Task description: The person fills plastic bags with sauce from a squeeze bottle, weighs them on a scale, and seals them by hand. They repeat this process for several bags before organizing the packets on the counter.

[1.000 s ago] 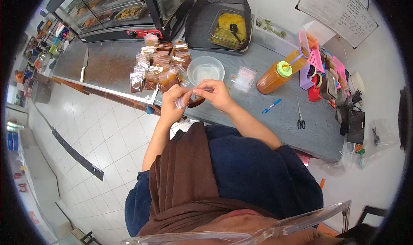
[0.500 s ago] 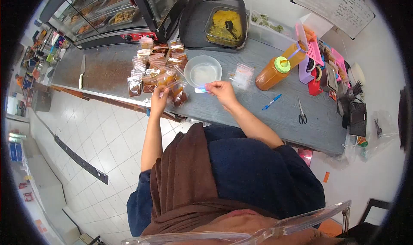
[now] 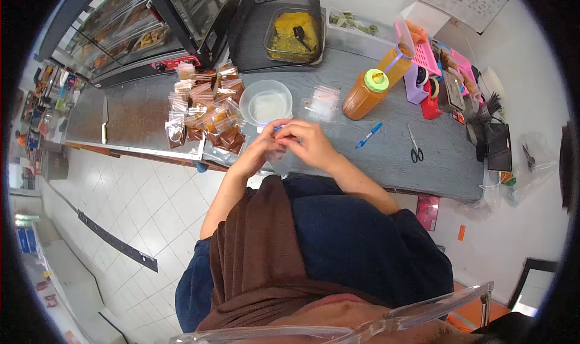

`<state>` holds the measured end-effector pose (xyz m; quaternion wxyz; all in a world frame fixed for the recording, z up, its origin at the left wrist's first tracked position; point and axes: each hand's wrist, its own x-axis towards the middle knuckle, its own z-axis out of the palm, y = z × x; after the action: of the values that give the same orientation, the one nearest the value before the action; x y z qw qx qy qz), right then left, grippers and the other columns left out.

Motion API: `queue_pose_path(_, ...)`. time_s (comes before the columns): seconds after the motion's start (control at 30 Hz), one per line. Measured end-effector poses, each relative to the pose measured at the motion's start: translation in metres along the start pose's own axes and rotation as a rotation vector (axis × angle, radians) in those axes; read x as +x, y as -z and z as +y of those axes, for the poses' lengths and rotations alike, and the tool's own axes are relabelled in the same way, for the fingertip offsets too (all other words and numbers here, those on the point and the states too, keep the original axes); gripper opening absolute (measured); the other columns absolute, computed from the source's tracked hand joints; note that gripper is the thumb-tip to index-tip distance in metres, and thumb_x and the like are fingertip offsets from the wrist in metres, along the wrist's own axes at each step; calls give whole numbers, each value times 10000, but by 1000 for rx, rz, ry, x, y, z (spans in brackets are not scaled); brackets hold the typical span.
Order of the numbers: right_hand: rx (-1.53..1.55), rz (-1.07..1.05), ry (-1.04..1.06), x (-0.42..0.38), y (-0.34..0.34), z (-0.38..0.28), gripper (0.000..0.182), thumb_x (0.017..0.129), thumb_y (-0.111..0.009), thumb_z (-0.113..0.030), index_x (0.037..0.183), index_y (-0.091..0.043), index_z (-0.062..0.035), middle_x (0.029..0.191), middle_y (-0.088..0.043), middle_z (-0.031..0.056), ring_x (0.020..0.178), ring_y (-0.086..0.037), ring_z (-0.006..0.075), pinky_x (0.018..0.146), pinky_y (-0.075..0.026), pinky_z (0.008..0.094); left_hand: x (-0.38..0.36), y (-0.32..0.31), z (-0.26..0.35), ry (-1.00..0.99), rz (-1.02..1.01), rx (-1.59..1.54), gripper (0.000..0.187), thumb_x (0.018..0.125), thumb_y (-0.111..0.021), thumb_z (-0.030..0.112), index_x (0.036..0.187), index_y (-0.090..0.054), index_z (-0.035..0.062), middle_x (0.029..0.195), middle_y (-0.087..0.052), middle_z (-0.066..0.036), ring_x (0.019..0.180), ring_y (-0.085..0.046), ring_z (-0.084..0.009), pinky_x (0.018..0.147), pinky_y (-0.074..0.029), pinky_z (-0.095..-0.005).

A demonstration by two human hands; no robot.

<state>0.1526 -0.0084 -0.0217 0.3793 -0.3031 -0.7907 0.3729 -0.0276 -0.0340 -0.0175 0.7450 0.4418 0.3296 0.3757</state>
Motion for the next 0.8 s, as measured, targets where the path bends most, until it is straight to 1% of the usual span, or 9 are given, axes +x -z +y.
queue_pose_path(0.1,46,36,-22,-3,10,-4,116,763,-663,-68,862,-619,-30,962,-630,125,876,-614,292,732,-488,373,4,2,-3,6,-74,-26,687,767,-540,298,1380,-330,69,1135,-541,-69,956,-526,-141,800,-375,-232)
queue_pose_path(0.2,8,60,-9,-3,17,-19,100,760,-657,-60,853,-633,-31,941,-640,121,888,-613,288,756,-483,374,6,-9,-1,4,-31,-53,697,763,-542,311,1380,-327,70,1115,-540,-55,939,-528,-132,808,-369,-220)
queue_pose_path(0.3,-110,62,78,-6,18,-14,105,750,-661,-61,849,-641,-33,923,-643,116,879,-607,293,780,-476,377,9,-18,-6,30,48,21,647,778,-526,281,1362,-354,62,1119,-535,-52,932,-532,-141,797,-394,-240)
queue_pose_path(0.4,-191,115,179,-9,19,3,111,740,-670,-65,844,-645,-34,890,-639,108,855,-598,296,782,-471,377,17,-13,-8,-12,-60,38,557,813,-500,205,1335,-394,43,1132,-539,-58,930,-538,-154,792,-436,-288)
queue_pose_path(0.5,-245,206,148,-10,31,3,92,742,-680,-53,824,-649,-24,836,-638,97,814,-602,269,740,-475,353,19,-15,-14,-203,99,106,459,811,-516,89,1261,-450,25,1110,-546,-92,912,-552,-185,787,-462,-323)
queue_pose_path(0.6,-183,276,5,-8,43,-1,77,743,-693,-18,807,-652,-8,794,-643,78,748,-623,191,671,-483,299,26,-20,-11,-808,753,880,344,785,-592,46,1122,-530,16,1029,-562,-130,883,-563,-228,773,-456,-336)
queue_pose_path(0.7,-26,193,-152,-12,43,-6,69,752,-696,-9,799,-648,3,773,-630,57,717,-614,137,639,-477,271,18,-29,2,-951,674,1248,265,755,-686,91,986,-574,22,965,-563,-139,854,-555,-268,738,-444,-360)
queue_pose_path(0.73,8,176,-163,-14,40,-4,69,754,-698,-10,798,-647,6,771,-626,51,706,-607,122,631,-474,262,16,-39,11,-881,552,1265,185,762,-707,144,875,-614,31,882,-589,-113,805,-548,-290,700,-432,-381)
queue_pose_path(0.8,70,166,-167,-16,36,3,77,757,-702,-13,802,-644,11,776,-620,49,687,-592,106,619,-471,251,21,-39,3,-754,439,1207,165,765,-708,157,834,-619,37,836,-598,-99,772,-544,-294,681,-430,-382)
